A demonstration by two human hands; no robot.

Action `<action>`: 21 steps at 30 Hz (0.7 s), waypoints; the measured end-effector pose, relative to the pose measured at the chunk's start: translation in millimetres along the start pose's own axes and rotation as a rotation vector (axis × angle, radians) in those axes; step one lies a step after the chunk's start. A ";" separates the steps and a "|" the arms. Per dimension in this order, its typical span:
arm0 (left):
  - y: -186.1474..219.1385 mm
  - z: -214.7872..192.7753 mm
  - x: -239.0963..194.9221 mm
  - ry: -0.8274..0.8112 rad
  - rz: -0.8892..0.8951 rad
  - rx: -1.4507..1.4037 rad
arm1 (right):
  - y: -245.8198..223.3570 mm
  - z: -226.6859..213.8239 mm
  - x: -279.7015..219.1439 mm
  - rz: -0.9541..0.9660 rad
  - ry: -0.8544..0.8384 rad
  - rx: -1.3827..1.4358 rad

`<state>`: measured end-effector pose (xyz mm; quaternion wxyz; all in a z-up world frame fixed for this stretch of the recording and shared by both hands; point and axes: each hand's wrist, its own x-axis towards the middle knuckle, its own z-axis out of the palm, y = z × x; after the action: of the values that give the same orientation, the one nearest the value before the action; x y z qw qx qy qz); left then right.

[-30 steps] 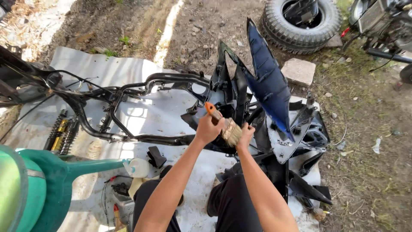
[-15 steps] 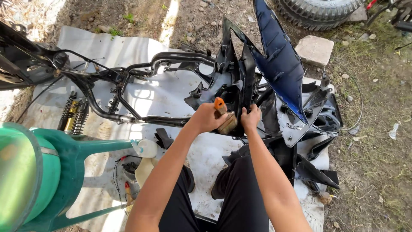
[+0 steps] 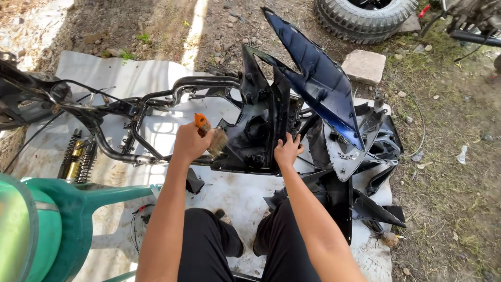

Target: The person cleans a black motorcycle body part using a brush and water from a green basin. They scrub the surface of the part, dip the brush into the water, and continue cleaning different sections of the motorcycle component.

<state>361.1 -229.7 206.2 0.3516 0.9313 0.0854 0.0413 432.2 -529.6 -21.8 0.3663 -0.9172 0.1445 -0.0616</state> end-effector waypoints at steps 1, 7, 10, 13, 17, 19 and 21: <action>5.2 7.9 3.7 -0.003 0.002 -0.003 | -2.2 -2.9 -0.7 0.002 0.003 -0.003; 43.2 79.5 29.5 -0.122 0.145 -0.108 | -13.0 -12.6 -5.9 0.032 0.005 0.015; 68.9 112.6 38.1 -0.202 0.207 -0.104 | -5.2 -10.2 -6.2 -0.001 0.021 0.022; 86.2 130.9 38.4 -0.106 0.257 -0.294 | -3.9 -14.0 -5.6 0.037 -0.034 0.047; 94.7 150.4 31.2 0.082 0.258 -0.211 | -8.4 -20.4 -12.0 0.037 -0.034 0.041; 95.8 159.9 34.2 0.181 0.313 -0.203 | -13.4 -22.3 -11.2 0.050 -0.033 0.055; 102.6 162.3 35.2 0.248 0.284 -0.313 | -16.3 -24.9 -13.0 0.044 -0.038 0.041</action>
<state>431.2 -404.0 153.0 0.4689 0.8560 -0.0115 0.2173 418.0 -530.6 7.3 0.3889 -0.9071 0.1565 -0.0392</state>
